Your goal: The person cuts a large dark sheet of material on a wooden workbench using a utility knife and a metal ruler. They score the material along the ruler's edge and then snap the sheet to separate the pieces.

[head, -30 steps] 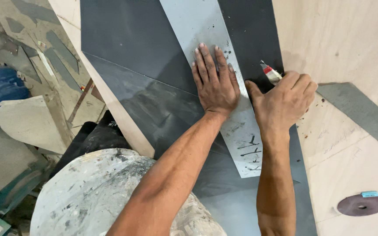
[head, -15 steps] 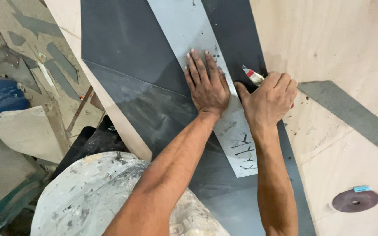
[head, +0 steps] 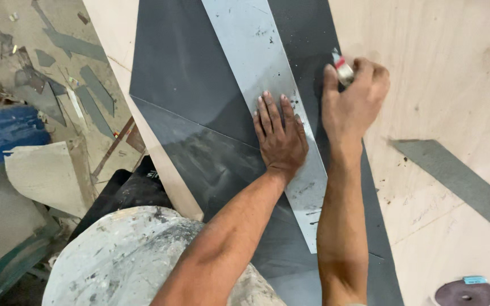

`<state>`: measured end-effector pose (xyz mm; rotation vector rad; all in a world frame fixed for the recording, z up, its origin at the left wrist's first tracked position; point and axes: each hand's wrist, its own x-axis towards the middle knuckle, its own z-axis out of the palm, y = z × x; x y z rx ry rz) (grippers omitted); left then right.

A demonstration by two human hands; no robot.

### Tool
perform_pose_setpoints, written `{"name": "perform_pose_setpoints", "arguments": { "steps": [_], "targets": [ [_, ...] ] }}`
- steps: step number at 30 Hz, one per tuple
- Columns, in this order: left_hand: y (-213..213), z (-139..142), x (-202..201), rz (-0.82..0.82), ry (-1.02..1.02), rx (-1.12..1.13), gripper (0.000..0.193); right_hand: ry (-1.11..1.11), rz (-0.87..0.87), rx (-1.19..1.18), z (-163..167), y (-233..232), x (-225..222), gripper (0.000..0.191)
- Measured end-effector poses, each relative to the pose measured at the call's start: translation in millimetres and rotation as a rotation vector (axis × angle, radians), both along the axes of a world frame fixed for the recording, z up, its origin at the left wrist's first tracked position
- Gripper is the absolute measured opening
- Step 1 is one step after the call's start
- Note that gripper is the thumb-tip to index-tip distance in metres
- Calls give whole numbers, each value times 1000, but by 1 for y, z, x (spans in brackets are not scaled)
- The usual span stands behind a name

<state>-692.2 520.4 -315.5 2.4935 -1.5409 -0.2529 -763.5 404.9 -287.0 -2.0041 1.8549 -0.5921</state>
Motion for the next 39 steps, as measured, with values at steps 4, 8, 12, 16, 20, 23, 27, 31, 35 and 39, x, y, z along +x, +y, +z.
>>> {"name": "perform_pose_setpoints", "arguments": {
  "steps": [4, 8, 12, 16, 20, 23, 27, 31, 35, 39],
  "targets": [
    [0, 1, 1, -2, 19, -26, 57, 48, 14, 2, 0, -15, 31, 64],
    [1, 1, 2, 0, 20, -36, 58, 6, -34, 214, 8, -31, 31, 71],
    [-1, -2, 0, -4, 55, 16, 59, 108, 19, 223, 8, -37, 32, 83],
    [-2, -4, 0, 8, 107, 75, 59, 122, 58, 101, 7, -30, 40, 84],
    [-2, -4, -1, 3, 120, 91, 63, 68, 55, 217, 12, -28, 37, 82],
    [0, -4, -2, -9, 108, 102, 65, 115, 95, 190, 15, -30, 37, 80],
    [1, -5, -2, -27, 122, 129, 67, 168, 38, 187, 15, -31, 44, 78],
    [0, -7, -2, -36, 139, 170, 68, 229, 22, 99, 14, -27, 48, 77],
    [-1, -8, -1, -41, 155, 190, 69, 211, 67, 63, 14, -25, 44, 73],
    [1, -8, -1, -48, 158, 202, 70, 202, 78, 88, 15, -24, 43, 68]
  ]
}}
